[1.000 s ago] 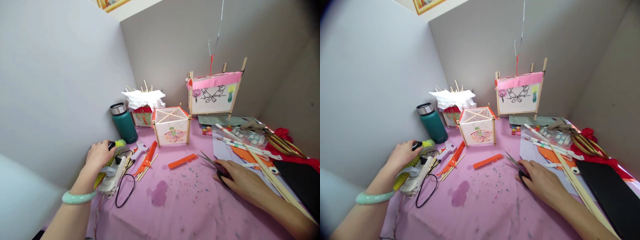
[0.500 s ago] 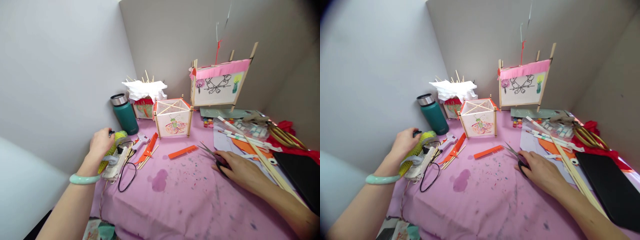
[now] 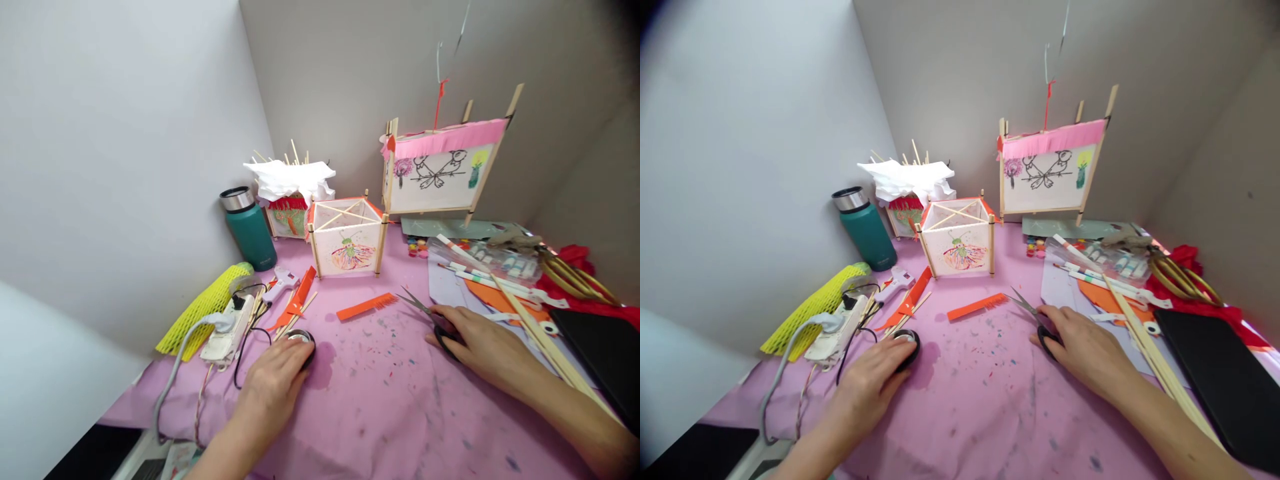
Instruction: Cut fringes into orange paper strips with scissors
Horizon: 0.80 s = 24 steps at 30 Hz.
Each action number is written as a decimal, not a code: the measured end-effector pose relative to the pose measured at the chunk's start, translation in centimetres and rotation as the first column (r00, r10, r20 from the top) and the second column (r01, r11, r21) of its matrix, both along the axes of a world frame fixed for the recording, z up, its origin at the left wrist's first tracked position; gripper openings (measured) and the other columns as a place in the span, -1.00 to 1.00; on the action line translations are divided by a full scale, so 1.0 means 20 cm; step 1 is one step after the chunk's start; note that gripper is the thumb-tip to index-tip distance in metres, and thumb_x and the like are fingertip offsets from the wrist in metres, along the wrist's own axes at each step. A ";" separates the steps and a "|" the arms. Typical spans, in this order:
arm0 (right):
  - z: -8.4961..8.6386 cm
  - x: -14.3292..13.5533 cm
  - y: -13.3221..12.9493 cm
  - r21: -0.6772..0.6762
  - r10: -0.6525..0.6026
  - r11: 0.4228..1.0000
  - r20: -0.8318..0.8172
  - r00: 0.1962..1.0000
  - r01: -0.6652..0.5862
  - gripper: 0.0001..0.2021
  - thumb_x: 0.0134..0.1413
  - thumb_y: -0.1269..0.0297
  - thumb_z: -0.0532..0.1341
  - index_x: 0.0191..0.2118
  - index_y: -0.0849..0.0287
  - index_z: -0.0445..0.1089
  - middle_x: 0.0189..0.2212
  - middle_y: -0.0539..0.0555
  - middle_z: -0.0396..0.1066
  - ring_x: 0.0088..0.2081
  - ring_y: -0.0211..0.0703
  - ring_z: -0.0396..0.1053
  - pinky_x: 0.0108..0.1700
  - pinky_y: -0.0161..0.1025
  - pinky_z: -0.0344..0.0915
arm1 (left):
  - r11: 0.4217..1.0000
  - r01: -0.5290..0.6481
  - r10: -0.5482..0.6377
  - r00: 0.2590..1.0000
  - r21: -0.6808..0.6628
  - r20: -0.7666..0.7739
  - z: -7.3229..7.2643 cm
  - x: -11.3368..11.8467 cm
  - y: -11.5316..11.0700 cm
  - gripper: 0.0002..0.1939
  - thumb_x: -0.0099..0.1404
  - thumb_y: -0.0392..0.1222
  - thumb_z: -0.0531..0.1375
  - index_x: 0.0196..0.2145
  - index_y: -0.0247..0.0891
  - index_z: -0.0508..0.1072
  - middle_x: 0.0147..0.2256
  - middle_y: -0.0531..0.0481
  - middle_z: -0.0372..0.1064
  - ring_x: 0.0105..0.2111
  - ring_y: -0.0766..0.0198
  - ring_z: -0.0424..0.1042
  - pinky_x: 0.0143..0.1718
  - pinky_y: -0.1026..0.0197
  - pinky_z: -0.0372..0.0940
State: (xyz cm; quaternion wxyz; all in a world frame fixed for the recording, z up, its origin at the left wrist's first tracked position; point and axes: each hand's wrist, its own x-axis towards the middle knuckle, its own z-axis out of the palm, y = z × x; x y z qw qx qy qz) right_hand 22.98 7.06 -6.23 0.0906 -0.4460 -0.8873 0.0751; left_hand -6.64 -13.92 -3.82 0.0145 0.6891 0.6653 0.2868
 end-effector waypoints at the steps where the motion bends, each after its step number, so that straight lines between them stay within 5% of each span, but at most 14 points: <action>1: 0.00 0.00 0.00 -0.003 -0.002 1.000 -0.001 1.000 0.002 -0.54 0.11 -0.03 0.05 0.02 0.16 0.27 -0.13 0.18 0.39 -0.18 0.04 0.40 -0.20 -0.14 0.30 | 0.999 0.036 -0.037 0.999 -0.036 -0.037 -0.02 0.00 -0.01 -0.66 0.25 -0.28 0.12 -0.01 -0.14 0.42 -0.06 -0.10 0.45 -0.02 0.06 0.38 0.08 0.00 0.19; 4: -0.01 0.00 0.00 -0.001 -0.005 1.000 -0.023 1.000 0.005 -0.53 0.09 -0.04 0.06 0.01 0.16 0.28 -0.15 0.18 0.40 -0.19 0.05 0.40 -0.22 -0.13 0.31 | 0.998 0.053 -0.056 0.995 -0.032 -0.082 0.07 -0.03 -0.01 -0.75 0.24 -0.20 0.16 -0.11 -0.18 0.45 -0.12 -0.12 0.46 -0.08 0.09 0.39 -0.01 0.09 0.27; 7: -0.01 0.01 0.00 -0.010 -0.006 1.000 -0.040 0.999 0.005 -0.54 0.09 -0.05 0.06 0.00 0.14 0.29 -0.18 0.17 0.41 -0.20 0.06 0.40 -0.24 -0.12 0.31 | 0.959 -0.187 0.204 0.977 0.211 -0.058 0.27 -0.14 0.09 -0.78 0.24 -0.16 0.15 -0.15 -0.19 0.43 -0.17 -0.11 0.43 -0.10 0.11 0.38 -0.01 0.09 0.25; 9: -0.01 0.01 0.01 -0.019 -0.008 1.000 -0.040 0.999 0.007 -0.54 0.09 -0.05 0.05 0.00 0.14 0.29 -0.18 0.17 0.41 -0.21 0.06 0.40 -0.24 -0.11 0.31 | 0.828 -0.422 0.426 0.902 0.369 0.076 0.40 -0.28 0.23 -0.62 0.21 -0.09 0.17 -0.03 -0.24 0.34 -0.06 -0.14 0.35 -0.05 0.10 0.35 0.04 0.08 0.22; 12: -0.02 0.01 0.01 -0.022 -0.010 1.000 -0.039 0.999 0.009 -0.55 0.10 -0.02 0.05 0.02 0.14 0.28 -0.16 0.19 0.40 -0.20 0.07 0.40 -0.21 -0.11 0.31 | 0.646 -0.635 0.580 0.769 0.423 0.268 0.51 -0.53 0.49 -0.28 0.15 0.06 0.18 0.14 -0.42 0.12 0.05 -0.31 0.24 0.00 0.04 0.32 0.01 0.08 0.26; 16: -0.04 0.01 0.01 -0.024 -0.021 1.000 -0.048 0.999 0.019 -0.55 0.11 -0.01 0.05 0.03 0.15 0.28 -0.15 0.19 0.40 -0.17 0.06 0.39 -0.20 -0.12 0.31 | 0.538 -0.756 0.705 0.646 0.373 0.292 0.53 -0.73 0.80 -0.09 0.04 0.10 0.26 0.16 -0.55 0.04 0.10 -0.44 0.17 0.11 -0.09 0.18 0.13 -0.01 0.11; 24: -0.05 0.01 0.01 -0.048 -0.046 0.998 -0.065 0.997 0.043 -0.57 0.10 -0.02 0.05 0.02 0.09 0.26 -0.15 0.13 0.39 -0.17 0.02 0.38 -0.20 -0.14 0.30 | 0.382 -0.856 0.763 0.505 0.349 0.405 0.49 -0.71 1.05 -0.06 -0.17 0.03 0.38 0.04 -0.53 0.10 0.02 -0.50 0.19 0.09 -0.23 0.15 0.08 -0.14 0.11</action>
